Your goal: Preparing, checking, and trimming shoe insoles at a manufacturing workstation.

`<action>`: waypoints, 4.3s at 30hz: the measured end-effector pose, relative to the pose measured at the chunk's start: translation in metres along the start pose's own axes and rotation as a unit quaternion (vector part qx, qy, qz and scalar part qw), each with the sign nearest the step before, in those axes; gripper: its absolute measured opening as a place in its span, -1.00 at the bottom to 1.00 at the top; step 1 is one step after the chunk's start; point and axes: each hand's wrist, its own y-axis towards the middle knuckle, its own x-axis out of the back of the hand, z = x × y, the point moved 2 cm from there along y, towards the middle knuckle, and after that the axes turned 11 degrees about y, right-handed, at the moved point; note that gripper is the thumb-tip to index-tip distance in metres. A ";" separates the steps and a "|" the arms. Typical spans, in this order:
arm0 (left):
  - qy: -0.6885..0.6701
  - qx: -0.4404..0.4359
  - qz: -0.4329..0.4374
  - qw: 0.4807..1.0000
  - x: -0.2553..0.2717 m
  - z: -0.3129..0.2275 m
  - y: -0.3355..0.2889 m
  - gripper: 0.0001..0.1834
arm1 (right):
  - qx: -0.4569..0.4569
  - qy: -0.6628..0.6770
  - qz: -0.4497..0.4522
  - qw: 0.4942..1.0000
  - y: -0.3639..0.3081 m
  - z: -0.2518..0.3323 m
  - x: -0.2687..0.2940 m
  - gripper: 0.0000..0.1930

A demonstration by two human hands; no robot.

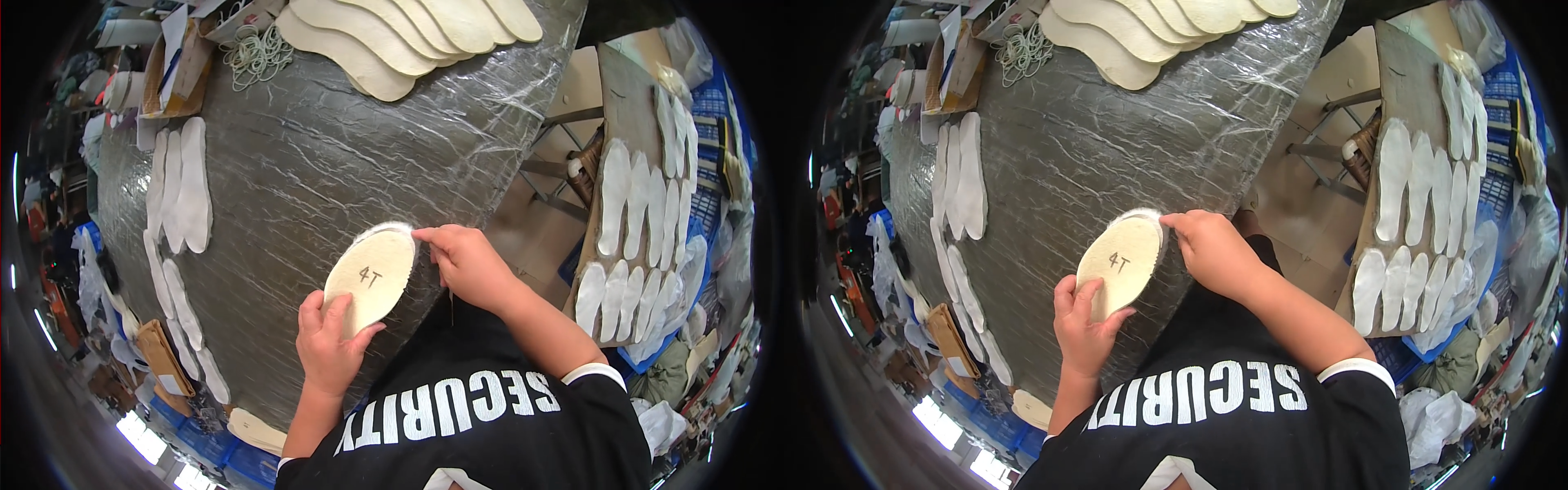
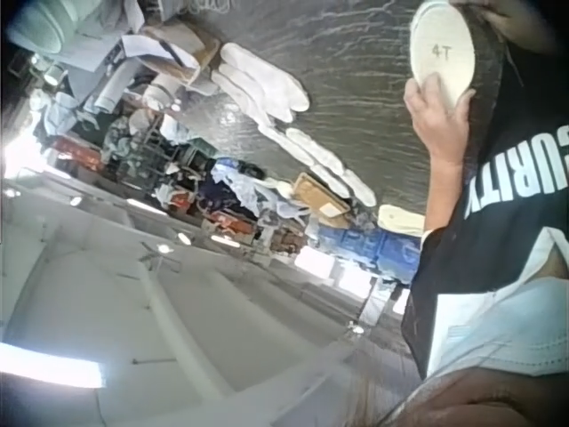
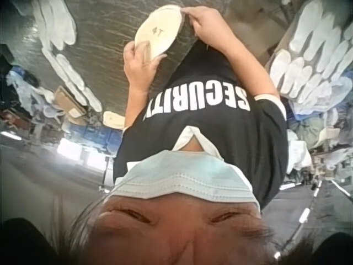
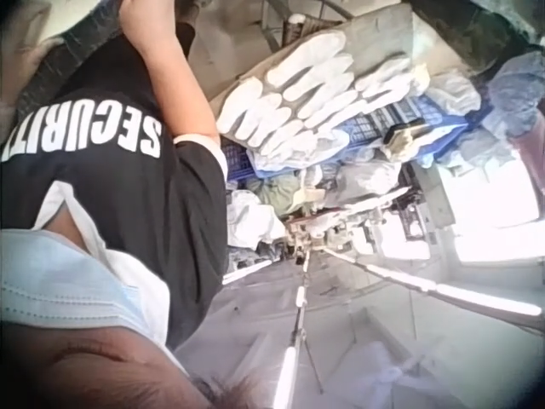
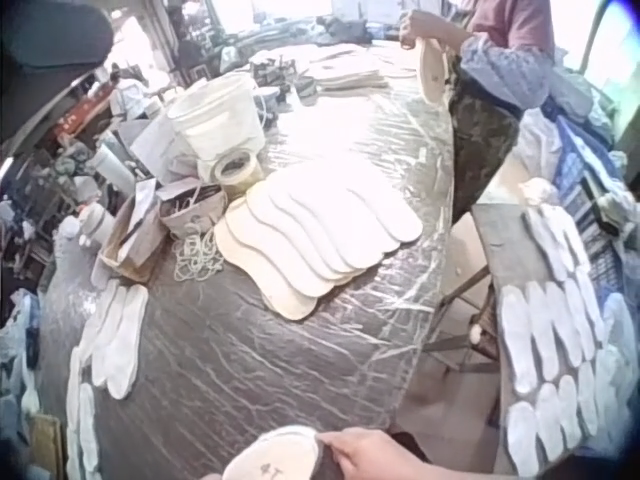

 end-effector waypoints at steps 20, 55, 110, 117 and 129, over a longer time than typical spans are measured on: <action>0.029 -0.005 0.016 0.999 -0.001 -0.004 0.008 -0.33 | 0.041 -0.022 -0.004 0.999 0.000 -0.008 -0.004 -0.73; 0.116 0.003 0.060 0.991 -0.022 -0.010 0.004 -0.22 | 0.279 -0.124 -0.062 0.950 -0.020 -0.001 -0.014 -0.47; -0.673 0.337 -0.048 0.657 -0.051 0.082 -0.080 -0.82 | 0.149 -0.167 0.325 0.919 0.031 0.048 -0.133 -0.92; -0.688 0.342 -0.035 0.639 -0.045 0.081 -0.073 -0.80 | 0.126 -0.169 0.317 0.925 0.036 0.039 -0.129 -0.92; -0.718 0.329 -0.050 0.612 -0.039 0.082 -0.064 -0.76 | 0.116 -0.143 0.304 0.935 0.041 0.037 -0.127 -0.93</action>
